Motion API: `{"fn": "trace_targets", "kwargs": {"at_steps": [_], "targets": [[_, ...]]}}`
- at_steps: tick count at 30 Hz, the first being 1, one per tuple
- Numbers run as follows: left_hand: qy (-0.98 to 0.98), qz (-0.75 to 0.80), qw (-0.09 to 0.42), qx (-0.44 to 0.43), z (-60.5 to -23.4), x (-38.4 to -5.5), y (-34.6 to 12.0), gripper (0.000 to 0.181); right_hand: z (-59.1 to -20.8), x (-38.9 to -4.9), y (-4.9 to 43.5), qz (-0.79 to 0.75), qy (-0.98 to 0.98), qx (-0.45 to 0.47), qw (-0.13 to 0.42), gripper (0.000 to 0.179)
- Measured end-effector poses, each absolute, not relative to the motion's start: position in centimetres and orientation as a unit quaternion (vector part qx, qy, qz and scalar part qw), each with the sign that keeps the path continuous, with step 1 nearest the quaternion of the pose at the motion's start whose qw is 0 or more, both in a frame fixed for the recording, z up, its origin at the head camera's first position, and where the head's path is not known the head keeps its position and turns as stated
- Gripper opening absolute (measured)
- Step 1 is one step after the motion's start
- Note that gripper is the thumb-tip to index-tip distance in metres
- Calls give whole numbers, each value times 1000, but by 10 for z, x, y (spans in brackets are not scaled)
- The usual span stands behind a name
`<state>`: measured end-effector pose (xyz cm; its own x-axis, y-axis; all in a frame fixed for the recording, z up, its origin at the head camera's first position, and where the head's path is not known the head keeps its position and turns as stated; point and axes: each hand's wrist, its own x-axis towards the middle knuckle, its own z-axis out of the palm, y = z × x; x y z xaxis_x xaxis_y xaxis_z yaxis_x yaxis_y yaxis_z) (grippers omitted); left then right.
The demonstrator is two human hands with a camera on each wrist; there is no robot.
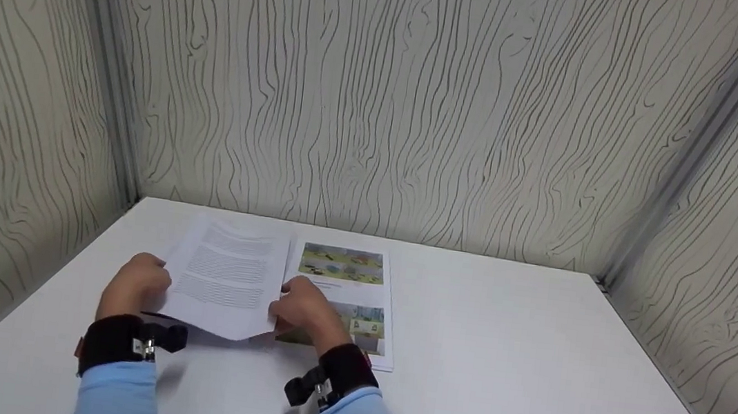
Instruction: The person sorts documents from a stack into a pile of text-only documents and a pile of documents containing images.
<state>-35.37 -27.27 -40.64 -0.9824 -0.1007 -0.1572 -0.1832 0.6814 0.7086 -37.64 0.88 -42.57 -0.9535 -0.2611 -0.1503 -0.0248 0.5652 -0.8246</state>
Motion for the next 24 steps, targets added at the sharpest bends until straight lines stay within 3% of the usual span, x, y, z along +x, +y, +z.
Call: {"fn": "trace_targets", "kwargs": {"at_steps": [12,24], "targets": [[898,434,29,-66,-397,-366,-250,68,-421,-384,21,-538,836,-47,98,28],[875,480,20,-57,-387,-366,-205,60,-400,-389,57,-580,804,-89,93,44]]}}
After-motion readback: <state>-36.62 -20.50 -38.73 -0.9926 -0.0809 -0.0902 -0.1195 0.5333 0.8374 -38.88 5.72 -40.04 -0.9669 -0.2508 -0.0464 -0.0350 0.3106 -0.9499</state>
